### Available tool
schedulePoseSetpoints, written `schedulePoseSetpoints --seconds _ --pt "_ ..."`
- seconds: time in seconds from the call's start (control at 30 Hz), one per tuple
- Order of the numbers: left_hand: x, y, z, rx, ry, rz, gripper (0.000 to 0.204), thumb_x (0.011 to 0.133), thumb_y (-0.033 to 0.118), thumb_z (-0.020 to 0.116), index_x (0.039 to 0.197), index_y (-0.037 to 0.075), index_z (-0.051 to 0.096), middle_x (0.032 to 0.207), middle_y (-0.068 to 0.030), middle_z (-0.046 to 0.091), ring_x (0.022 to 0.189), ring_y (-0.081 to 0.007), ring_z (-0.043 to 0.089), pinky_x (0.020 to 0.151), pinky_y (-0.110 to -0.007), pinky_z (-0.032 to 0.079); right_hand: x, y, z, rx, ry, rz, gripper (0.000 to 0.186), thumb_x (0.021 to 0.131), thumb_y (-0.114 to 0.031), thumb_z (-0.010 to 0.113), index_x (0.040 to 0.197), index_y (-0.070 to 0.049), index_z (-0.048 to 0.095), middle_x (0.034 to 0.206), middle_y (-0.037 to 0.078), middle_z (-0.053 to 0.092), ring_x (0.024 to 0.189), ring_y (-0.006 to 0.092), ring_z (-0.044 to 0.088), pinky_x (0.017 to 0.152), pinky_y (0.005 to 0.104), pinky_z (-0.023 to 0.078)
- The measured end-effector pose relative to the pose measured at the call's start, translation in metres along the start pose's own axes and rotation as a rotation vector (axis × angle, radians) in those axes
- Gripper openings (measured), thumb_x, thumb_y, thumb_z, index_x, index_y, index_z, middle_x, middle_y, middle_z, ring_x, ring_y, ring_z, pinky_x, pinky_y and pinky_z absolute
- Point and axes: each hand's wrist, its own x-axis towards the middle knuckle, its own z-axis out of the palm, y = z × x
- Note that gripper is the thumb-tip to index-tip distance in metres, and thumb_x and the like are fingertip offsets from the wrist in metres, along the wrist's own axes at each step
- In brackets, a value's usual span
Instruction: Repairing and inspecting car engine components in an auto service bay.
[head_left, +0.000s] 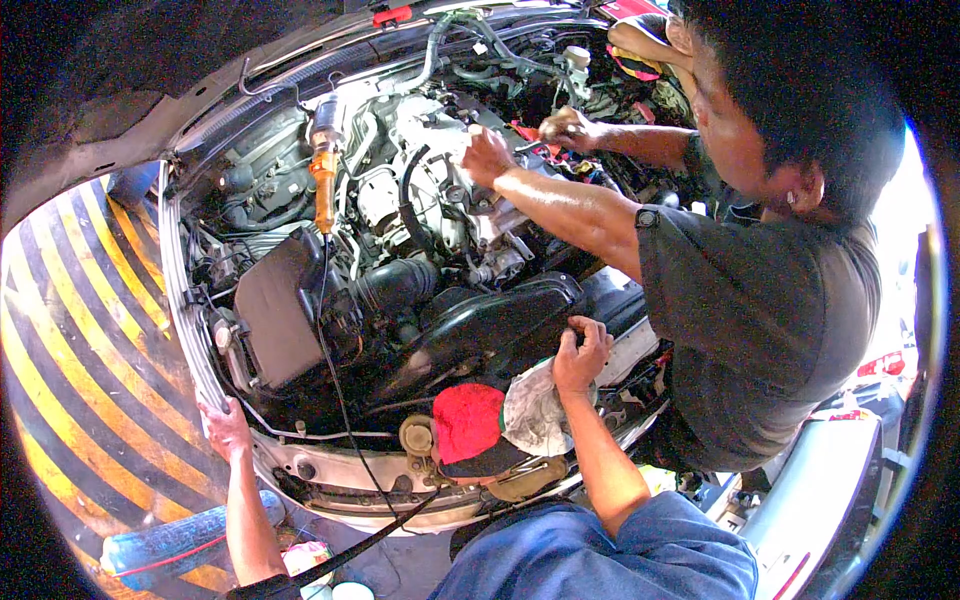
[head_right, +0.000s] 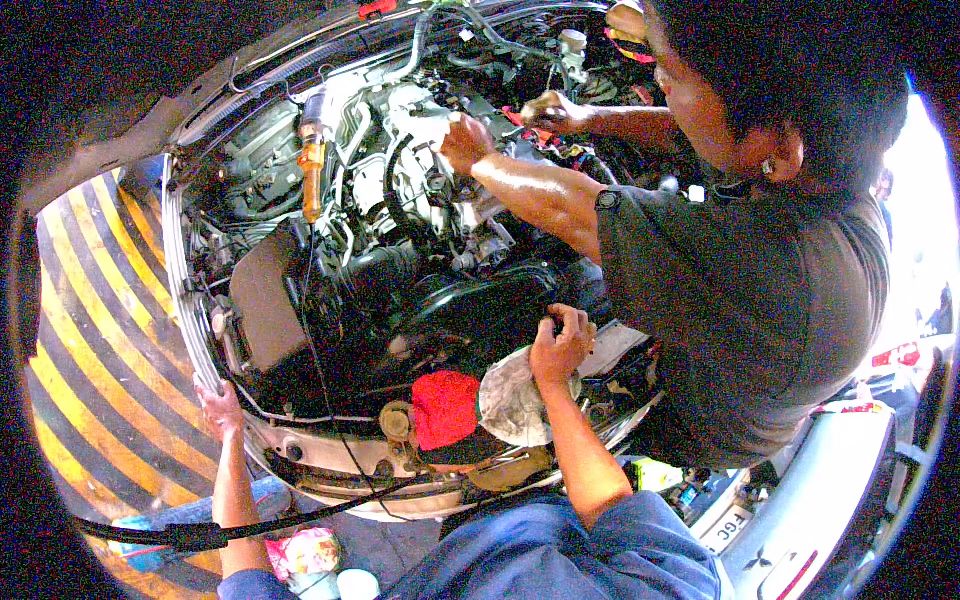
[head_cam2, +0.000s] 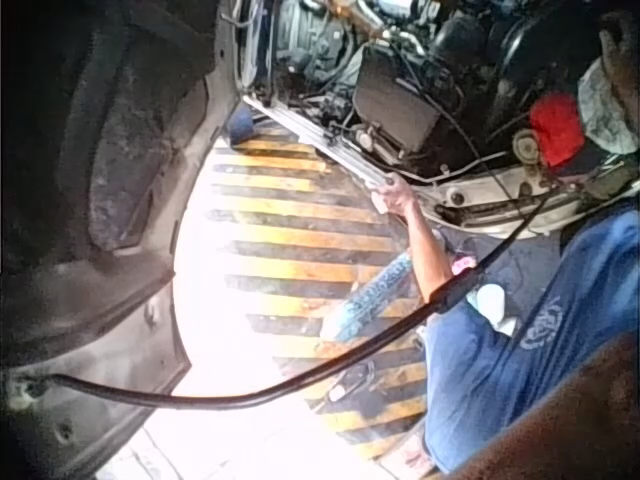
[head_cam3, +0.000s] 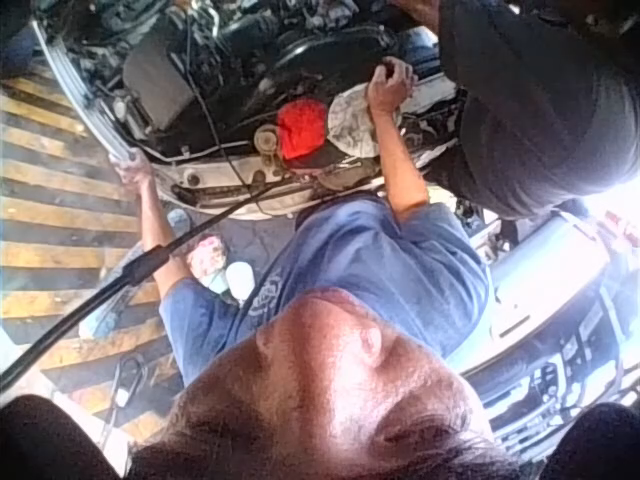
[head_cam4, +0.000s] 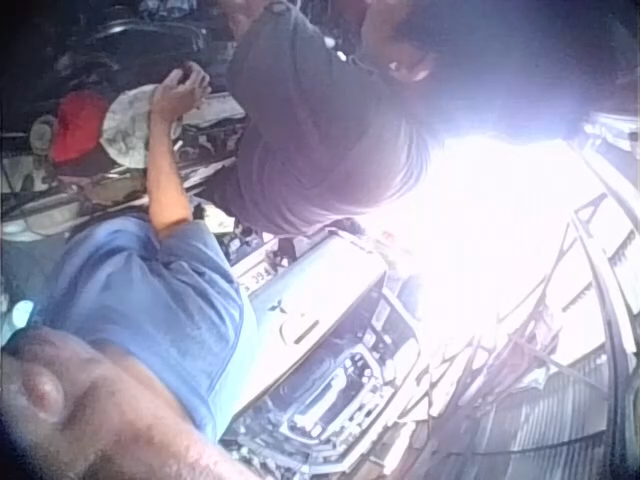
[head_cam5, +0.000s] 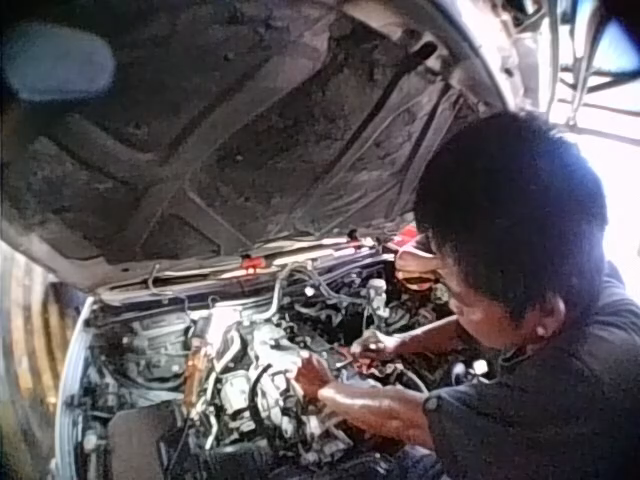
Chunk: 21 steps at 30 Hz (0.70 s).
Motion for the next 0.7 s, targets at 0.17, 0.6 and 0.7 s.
schedulePoseSetpoints --seconds 0.17,0.6,0.7 --pt "0.0 0.003 -0.002 0.004 0.035 0.019 0.079 0.095 0.046 0.057 0.156 0.0 0.036 0.119 -0.0328 0.068 0.107 -0.0482 0.068 0.095 -0.055 0.053 -0.001 -0.001 0.001 -0.035 0.011 0.006 0.014 0.082 -0.014 0.068 0.096 -0.014 0.071 0.102 0.006 0.069 0.1 0.0329 0.06 0.093 0.0465 0.045" --pt "0.004 -0.007 0.01 0.025 0.077 0.031 0.078 0.094 0.046 0.057 0.156 0.003 0.038 0.123 -0.0307 0.068 0.109 -0.0478 0.067 0.096 -0.054 0.052 0.0 -0.002 0.001 -0.049 -0.003 0.05 0.016 0.081 -0.013 0.069 0.097 -0.014 0.072 0.104 0.006 0.07 0.102 0.0318 0.059 0.093 0.0448 0.046" --pt "0.002 -0.005 0.004 -0.008 0.022 0.03 0.08 0.094 0.047 0.057 0.156 0.0 0.037 0.125 -0.0314 0.067 0.111 -0.0472 0.067 0.097 -0.053 0.052 0.0 -0.003 0.0 -0.046 0.005 0.04 0.016 0.081 -0.013 0.069 0.096 -0.014 0.072 0.104 0.006 0.07 0.102 0.0319 0.059 0.093 0.0451 0.046"
